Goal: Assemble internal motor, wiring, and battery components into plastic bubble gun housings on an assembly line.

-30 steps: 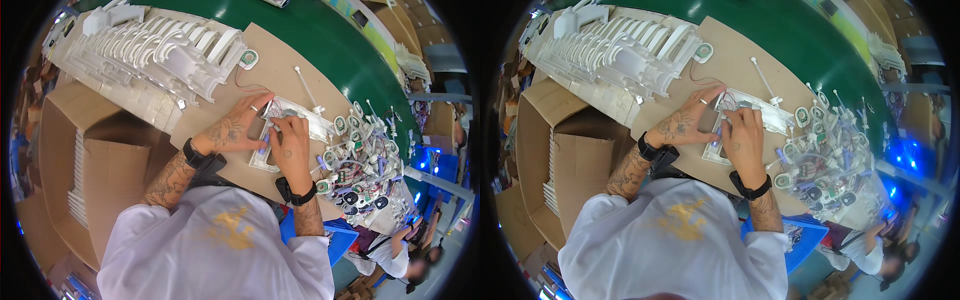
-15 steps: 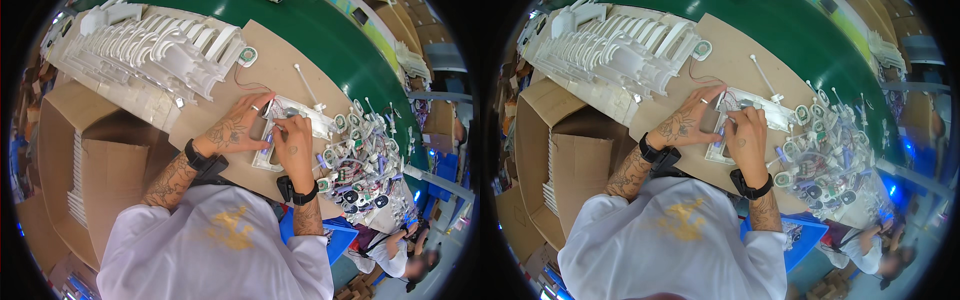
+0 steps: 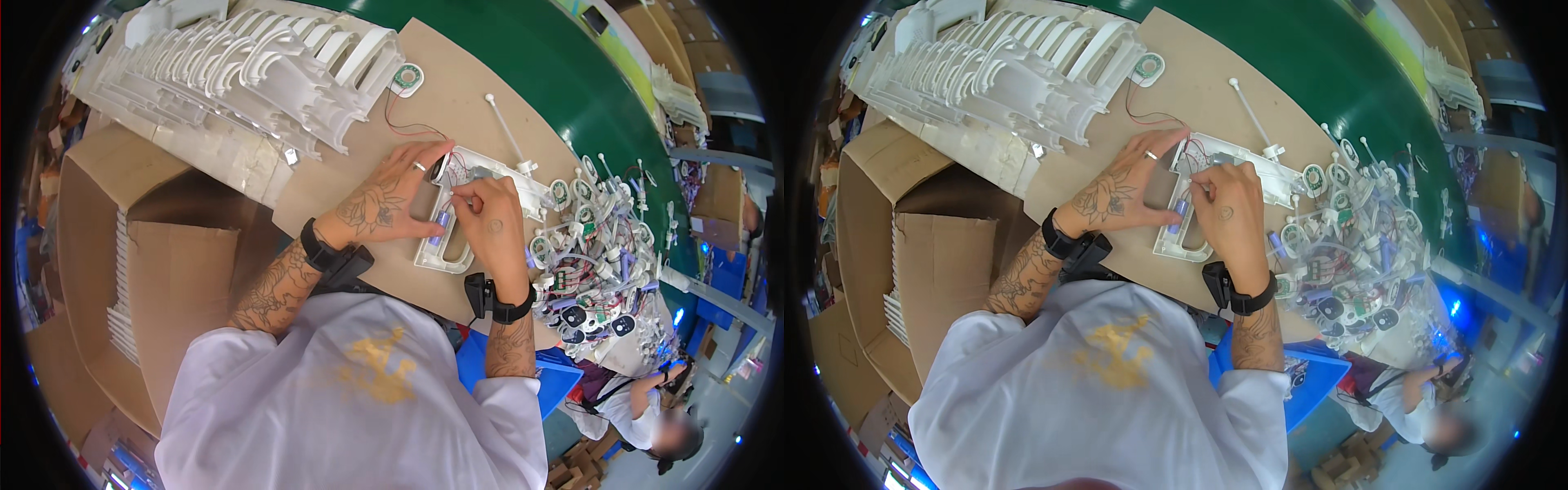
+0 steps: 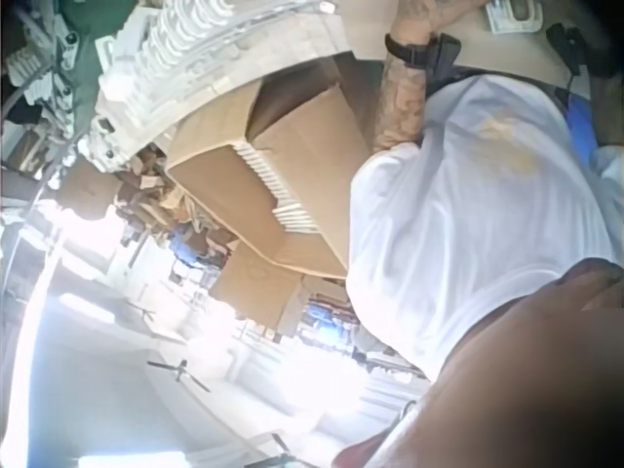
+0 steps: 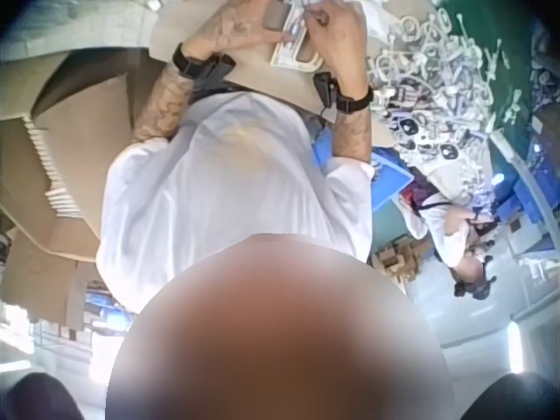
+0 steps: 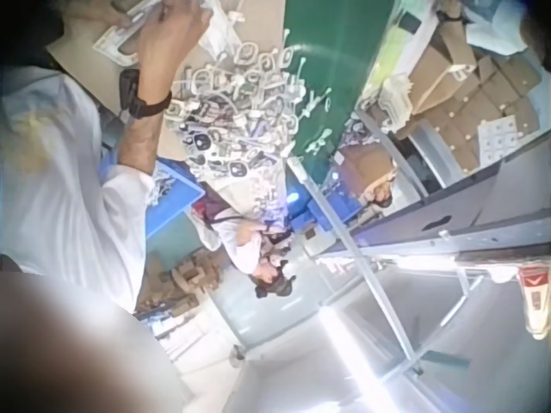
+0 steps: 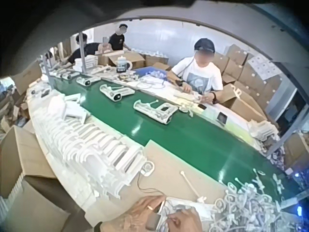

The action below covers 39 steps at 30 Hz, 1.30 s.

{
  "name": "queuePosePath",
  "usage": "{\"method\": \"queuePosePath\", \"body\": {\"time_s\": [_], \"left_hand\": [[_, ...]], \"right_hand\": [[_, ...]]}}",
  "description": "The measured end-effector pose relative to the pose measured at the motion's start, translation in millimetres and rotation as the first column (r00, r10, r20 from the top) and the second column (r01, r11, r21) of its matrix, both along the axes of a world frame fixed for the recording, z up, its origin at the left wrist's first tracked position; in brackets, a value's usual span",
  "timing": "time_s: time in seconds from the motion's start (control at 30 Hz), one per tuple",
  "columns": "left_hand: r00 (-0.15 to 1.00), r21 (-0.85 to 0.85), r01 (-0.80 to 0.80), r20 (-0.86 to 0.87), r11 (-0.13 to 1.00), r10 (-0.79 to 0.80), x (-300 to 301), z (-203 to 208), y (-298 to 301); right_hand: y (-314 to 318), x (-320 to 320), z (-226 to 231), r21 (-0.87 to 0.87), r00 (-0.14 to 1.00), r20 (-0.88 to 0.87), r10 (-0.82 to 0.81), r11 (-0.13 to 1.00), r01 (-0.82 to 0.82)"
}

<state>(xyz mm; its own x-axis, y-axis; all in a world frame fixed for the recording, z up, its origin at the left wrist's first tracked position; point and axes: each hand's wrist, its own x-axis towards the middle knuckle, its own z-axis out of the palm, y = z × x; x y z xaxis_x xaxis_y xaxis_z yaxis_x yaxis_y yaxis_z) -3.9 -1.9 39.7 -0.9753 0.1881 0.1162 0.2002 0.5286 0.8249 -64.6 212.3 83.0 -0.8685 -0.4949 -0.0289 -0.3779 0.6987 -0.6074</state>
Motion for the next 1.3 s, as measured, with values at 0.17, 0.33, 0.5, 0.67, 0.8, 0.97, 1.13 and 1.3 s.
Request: {"method": "queuePosePath", "body": {"time_s": [0.17,0.33,0.5,0.67,0.8,0.97,1.13,1.3], "left_hand": [[1.000,-0.005,-0.006,-0.013,1.000,0.006,-0.5,-1.2,1.6],[1.000,0.007,0.006,-0.019,1.000,-0.006,-1.8,-3.0,-3.3],[0.995,-0.015,0.022,-0.096,1.000,-0.023,-1.7,-10.0,-3.5],[0.999,-0.050,0.016,-0.050,0.999,-0.018,-1.6,-2.7,-2.1],[0.992,-0.064,-0.007,-0.126,0.998,-0.002,1.1,-9.0,-0.1],[0.995,-0.068,-0.021,-0.100,0.997,0.014,5.4,-4.8,2.4],[0.987,0.025,-0.005,-0.163,1.000,0.009,5.4,-11.3,-3.6],[0.980,0.065,0.026,-0.198,0.998,-0.012,-3.8,-14.0,-8.7]], "right_hand": [[-2.6,-6.0,-2.0,0.076,0.991,-0.091,0.104,0.992,-0.097],[-4.7,-6.1,-3.6,0.090,0.988,-0.086,0.126,0.989,-0.119],[-23.4,-28.0,37.3,0.157,0.959,-0.056,0.277,0.951,-0.266],[-95.7,-134.5,-4.5,-0.144,0.942,-0.195,0.274,0.942,-0.304],[-124.1,-161.3,-25.4,0.110,0.863,-0.203,0.463,0.886,-0.450],[-115.0,-159.4,-17.1,0.175,0.898,-0.182,0.401,0.912,-0.371],[-49.8,-151.3,2.5,-0.487,0.989,-0.038,0.142,0.861,-0.143],[20.0,-90.0,48.3,-0.650,0.924,0.377,0.057,0.727,0.220]]}}
